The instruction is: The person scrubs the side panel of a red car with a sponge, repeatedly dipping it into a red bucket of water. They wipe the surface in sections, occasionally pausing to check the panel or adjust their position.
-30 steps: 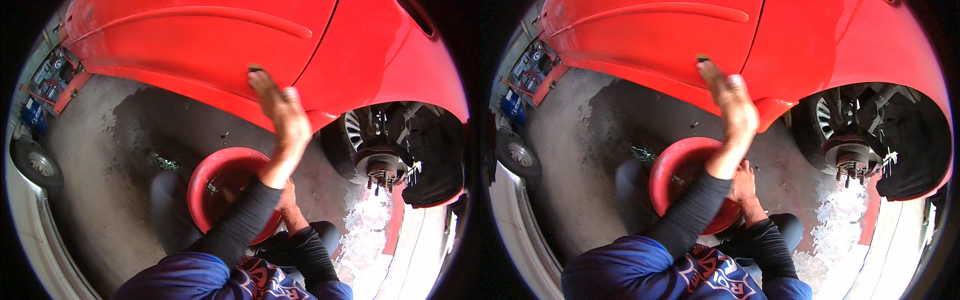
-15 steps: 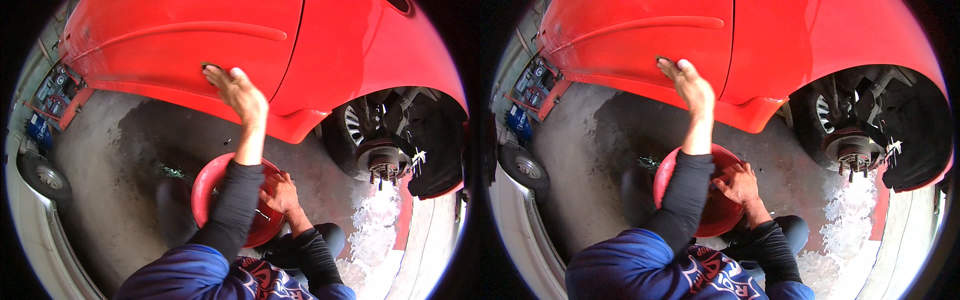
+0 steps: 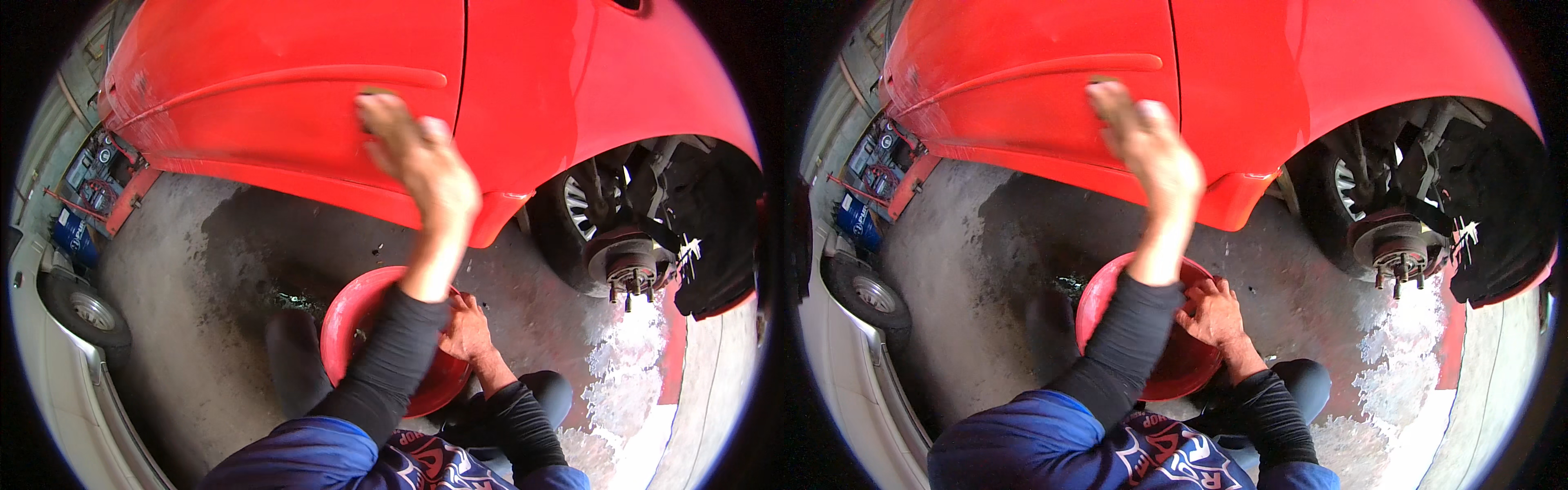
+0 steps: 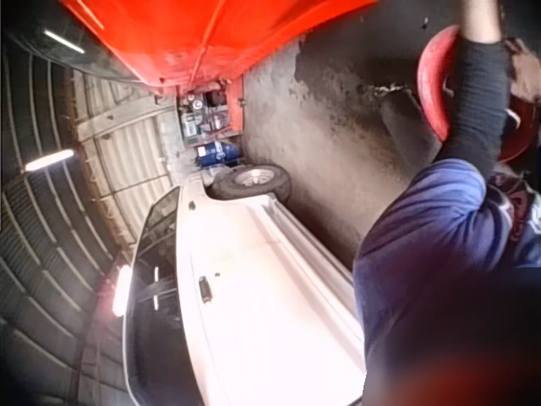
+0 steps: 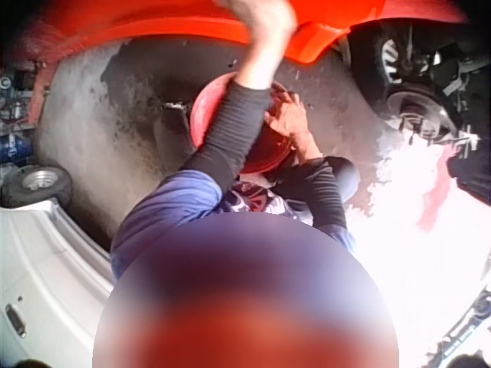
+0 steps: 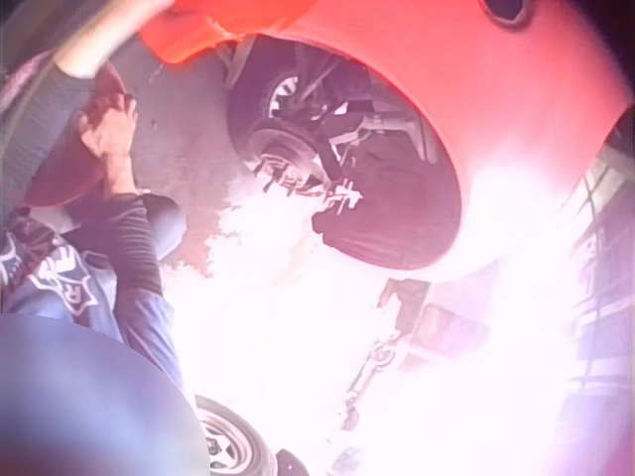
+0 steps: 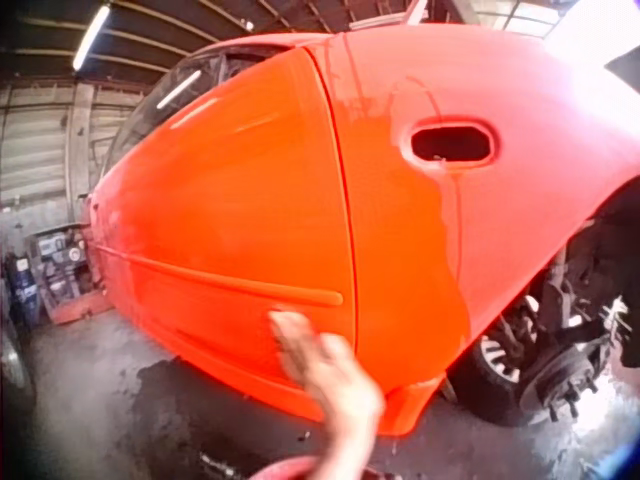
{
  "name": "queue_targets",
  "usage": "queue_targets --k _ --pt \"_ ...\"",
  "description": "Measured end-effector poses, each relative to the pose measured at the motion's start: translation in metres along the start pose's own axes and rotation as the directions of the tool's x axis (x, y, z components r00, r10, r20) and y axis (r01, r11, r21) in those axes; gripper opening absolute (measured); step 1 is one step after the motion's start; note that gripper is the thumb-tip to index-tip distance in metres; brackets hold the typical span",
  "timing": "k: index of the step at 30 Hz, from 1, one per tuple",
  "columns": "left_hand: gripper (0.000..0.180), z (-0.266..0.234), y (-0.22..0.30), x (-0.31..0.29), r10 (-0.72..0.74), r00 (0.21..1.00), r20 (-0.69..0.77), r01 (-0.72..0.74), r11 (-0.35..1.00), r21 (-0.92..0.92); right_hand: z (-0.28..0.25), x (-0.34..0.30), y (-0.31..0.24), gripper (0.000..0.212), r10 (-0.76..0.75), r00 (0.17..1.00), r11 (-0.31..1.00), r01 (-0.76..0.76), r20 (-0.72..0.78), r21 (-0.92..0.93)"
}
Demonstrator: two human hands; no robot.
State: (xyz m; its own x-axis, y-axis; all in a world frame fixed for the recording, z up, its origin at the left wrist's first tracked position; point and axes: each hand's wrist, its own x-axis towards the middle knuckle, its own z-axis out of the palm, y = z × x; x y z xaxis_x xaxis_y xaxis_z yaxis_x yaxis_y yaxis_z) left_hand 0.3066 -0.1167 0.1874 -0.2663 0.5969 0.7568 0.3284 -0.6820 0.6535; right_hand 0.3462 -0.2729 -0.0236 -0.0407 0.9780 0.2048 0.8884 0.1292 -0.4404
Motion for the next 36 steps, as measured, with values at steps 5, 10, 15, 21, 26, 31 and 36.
queue_targets --k 5,10,15,21,26,31,36 --pt "0.060 0.001 -0.005 -0.029 0.324 0.905 0.274 -0.380 0.907 0.183 0.003 0.000 0.003 0.056 0.047 0.998 0.997 -0.049 0.033 0.053" --pt "0.049 -0.080 -0.092 0.058 0.464 0.816 0.343 -0.567 0.758 0.323 -0.006 0.002 -0.008 0.057 0.074 0.997 0.993 -0.077 0.036 0.091" --pt "0.049 -0.054 -0.032 0.018 0.601 0.717 0.352 -0.660 0.748 0.068 -0.009 0.001 -0.010 0.060 0.073 0.995 0.995 -0.077 0.063 0.061" --pt "0.053 -0.074 -0.050 0.070 0.662 0.402 0.633 -0.898 0.421 0.130 -0.005 0.000 -0.005 0.060 0.093 0.995 0.991 -0.097 0.037 0.090" --pt "0.049 -0.109 -0.083 0.093 0.600 0.603 0.526 -0.776 0.593 0.215 -0.008 0.004 -0.013 0.057 0.106 0.991 0.994 -0.108 0.085 0.011" --pt "0.066 -0.045 -0.033 -0.006 0.535 0.756 0.377 -0.580 0.815 0.005 -0.011 0.004 -0.018 0.058 0.125 0.986 0.992 -0.122 0.113 -0.030" --pt "0.065 -0.004 0.003 -0.016 0.428 0.847 0.316 -0.442 0.897 -0.030 -0.009 0.003 -0.017 0.058 0.118 0.989 0.992 -0.113 0.085 -0.061"
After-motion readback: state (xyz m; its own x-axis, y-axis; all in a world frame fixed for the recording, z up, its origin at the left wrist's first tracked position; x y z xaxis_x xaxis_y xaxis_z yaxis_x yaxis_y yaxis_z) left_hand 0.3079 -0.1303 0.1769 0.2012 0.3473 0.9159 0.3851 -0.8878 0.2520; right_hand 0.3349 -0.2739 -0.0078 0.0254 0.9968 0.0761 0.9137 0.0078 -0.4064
